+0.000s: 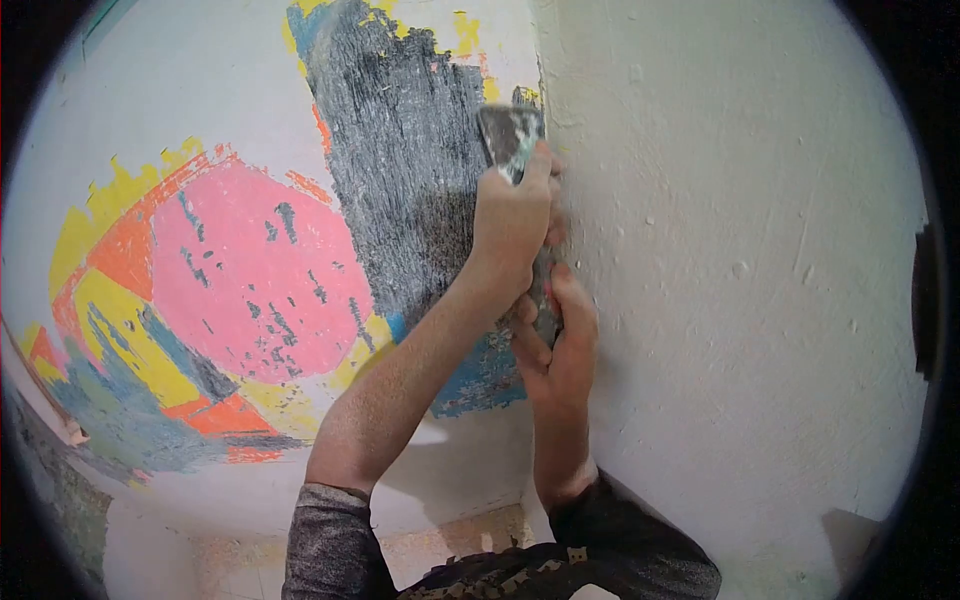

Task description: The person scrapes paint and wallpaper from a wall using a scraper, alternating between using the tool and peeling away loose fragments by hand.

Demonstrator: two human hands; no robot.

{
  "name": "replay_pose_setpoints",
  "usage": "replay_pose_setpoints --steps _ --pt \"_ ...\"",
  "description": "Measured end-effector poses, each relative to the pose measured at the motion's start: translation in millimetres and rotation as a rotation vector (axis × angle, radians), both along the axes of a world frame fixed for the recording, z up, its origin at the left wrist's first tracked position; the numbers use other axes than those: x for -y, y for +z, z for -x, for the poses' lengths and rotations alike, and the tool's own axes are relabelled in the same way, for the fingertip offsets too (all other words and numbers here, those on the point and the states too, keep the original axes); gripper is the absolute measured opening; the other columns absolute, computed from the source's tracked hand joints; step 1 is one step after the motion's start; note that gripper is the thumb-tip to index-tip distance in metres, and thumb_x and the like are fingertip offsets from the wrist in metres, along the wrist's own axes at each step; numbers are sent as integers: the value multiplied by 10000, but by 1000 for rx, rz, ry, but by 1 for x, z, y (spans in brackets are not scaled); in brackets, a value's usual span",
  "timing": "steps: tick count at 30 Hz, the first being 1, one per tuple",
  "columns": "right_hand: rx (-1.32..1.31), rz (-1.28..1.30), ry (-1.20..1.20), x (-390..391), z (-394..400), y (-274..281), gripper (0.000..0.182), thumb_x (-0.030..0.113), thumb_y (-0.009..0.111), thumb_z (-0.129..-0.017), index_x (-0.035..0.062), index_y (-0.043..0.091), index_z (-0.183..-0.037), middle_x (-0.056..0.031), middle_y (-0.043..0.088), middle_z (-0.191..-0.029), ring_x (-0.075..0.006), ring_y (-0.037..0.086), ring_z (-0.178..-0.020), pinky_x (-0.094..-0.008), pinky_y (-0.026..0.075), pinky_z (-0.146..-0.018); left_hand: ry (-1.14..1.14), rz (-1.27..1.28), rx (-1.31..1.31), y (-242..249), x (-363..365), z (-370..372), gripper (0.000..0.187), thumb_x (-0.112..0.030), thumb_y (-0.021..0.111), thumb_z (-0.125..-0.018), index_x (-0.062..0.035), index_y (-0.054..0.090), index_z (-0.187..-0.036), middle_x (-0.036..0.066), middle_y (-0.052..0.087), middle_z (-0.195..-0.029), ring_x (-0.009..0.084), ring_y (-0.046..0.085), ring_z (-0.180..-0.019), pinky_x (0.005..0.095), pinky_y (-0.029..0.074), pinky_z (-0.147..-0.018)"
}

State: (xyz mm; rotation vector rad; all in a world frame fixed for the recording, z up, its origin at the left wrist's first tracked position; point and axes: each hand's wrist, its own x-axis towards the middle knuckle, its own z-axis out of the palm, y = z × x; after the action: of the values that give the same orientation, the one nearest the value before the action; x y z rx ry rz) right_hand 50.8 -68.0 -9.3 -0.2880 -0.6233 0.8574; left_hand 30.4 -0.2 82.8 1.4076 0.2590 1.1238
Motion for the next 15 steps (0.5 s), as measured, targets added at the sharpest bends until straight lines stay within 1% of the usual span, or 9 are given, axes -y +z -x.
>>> replay_pose_setpoints --steps 1,2,3,4,6,10,12,13,15 --pt "2 5 1 -2 -2 3 200 247 446 -953 55 500 -937 -19 552 -640 -18 347 -332 -147 282 -290 1 5 2 -2 -8 -3 221 -274 537 -917 -54 550 -889 -63 376 -595 60 359 -477 241 299 -431" --pt "2 -5 15 -3 -4 5 201 245 440 -955 54 501 -933 -20 552 -642 -20 346 -331 -149 282 -289 -217 118 134 -7 -20 -8 229 -279 540 -911 -53 550 -884 -58 378 -596 63 361 -478 240 300 -431" --pt "1 -17 26 -4 -5 6 202 242 434 -956 54 501 -930 -21 552 -643 -22 345 -329 -150 281 -288 -436 230 265 -3 -18 -6 236 -285 544 -906 -51 549 -878 -53 381 -597 66 362 -479 240 302 -431" --pt "-1 -16 26 -1 -3 0 202 242 434 -956 54 501 -930 -21 552 -643 -22 345 -329 -150 281 -288 -436 231 263 -4 -10 -4 236 -285 544 -906 -51 549 -878 -53 381 -597 66 362 -479 240 302 -431" --pt "42 56 -34 3 2 -14 191 272 469 -934 90 526 -928 19 523 -659 -27 396 -398 -167 317 -329 46 124 -96 -5 10 4 210 -255 534 -907 -46 547 -889 -38 390 -598 68 371 -480 247 311 -434" --pt "133 73 -121 -3 -4 0 192 268 473 -931 84 526 -924 18 527 -657 -19 423 -404 -162 332 -330 5 94 -48 1 -2 -2 199 -241 530 -913 -44 543 -886 -40 394 -600 68 378 -480 248 314 -427" --pt "54 -89 95 -3 -8 14 185 253 472 -931 76 526 -936 16 530 -655 -18 417 -392 -166 336 -326 -246 45 252 4 -14 -9 195 -239 522 -922 -51 543 -878 -51 385 -591 60 368 -467 244 309 -417" --pt "53 -89 94 -3 -7 11 185 253 472 -931 76 526 -936 16 530 -655 -18 417 -392 -166 336 -326 -247 45 251 4 -12 -8 195 -239 522 -922 -51 543 -878 -51 385 -591 60 368 -467 244 309 -417" --pt "-7 -24 20 -2 -2 -2 208 255 451 -953 57 507 -923 -21 543 -648 -14 345 -347 -154 273 -288 -33 24 26 1 -2 -2 207 -257 524 -924 -56 541 -879 -64 370 -583 54 356 -459 234 302 -416"
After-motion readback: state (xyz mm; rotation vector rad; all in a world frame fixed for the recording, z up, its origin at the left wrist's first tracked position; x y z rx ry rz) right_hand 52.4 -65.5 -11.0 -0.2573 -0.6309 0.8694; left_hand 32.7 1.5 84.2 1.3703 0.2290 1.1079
